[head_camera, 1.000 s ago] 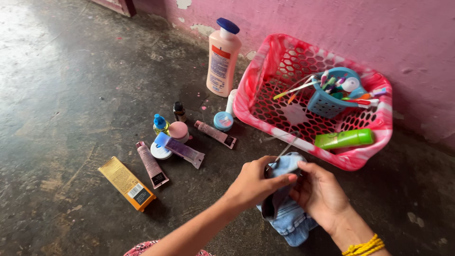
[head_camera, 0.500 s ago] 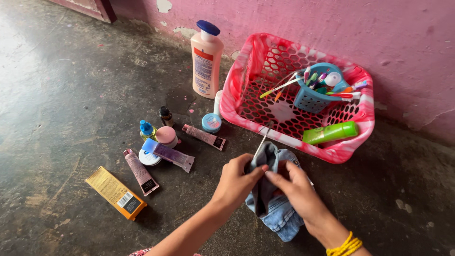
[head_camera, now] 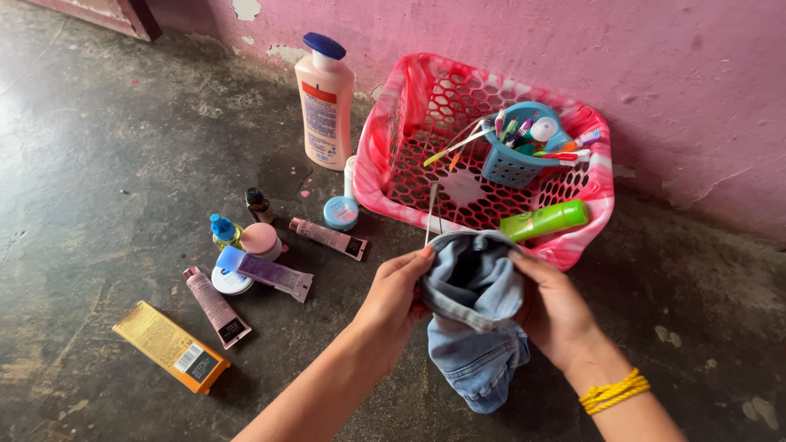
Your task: The person sits on the floor and wipes various personal care items, including bottles, tubes, and metal tools, using a blue cloth. They handle each item individually, wiping it down and placing it into a pink plastic basket.
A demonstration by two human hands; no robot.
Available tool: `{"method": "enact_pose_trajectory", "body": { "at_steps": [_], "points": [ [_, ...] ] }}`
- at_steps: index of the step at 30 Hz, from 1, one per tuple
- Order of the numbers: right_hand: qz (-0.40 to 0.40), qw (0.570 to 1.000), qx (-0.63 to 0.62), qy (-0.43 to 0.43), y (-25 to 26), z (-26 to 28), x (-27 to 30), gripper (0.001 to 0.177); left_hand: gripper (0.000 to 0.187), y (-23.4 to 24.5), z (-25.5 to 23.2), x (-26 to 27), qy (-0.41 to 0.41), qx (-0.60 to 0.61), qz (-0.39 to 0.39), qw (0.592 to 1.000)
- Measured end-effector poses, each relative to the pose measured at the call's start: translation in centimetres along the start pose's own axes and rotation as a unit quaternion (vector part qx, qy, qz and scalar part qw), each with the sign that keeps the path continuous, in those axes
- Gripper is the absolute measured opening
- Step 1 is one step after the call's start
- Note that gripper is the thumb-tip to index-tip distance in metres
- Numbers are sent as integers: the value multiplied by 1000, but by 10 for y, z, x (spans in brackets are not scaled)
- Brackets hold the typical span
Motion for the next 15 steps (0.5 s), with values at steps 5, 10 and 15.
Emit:
{"method": "enact_pose_trajectory", "body": {
  "at_steps": [5, 10, 15],
  "points": [
    [-11, 996, -66, 55, 45, 12, -12, 36, 30, -25, -8, -9, -59, -31, 98, 993],
    [57, 981, -164, 92, 81, 17, -17, 31, 35, -24, -5, -21, -159, -142, 132, 968],
    [360, 907, -213, 51, 27, 9, 9, 34, 26, -15, 14, -28, -191, -250, 66, 947]
  ]
}}
Point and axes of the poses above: each hand's wrist, its own x-axis away from the middle knuckle, its own y-axis out of the back of the hand, z = x × y, the point moved 2 cm from there along -x, towards the middle knuckle, and after that the axes turned 5 degrees about x, right-handed, at the moved point
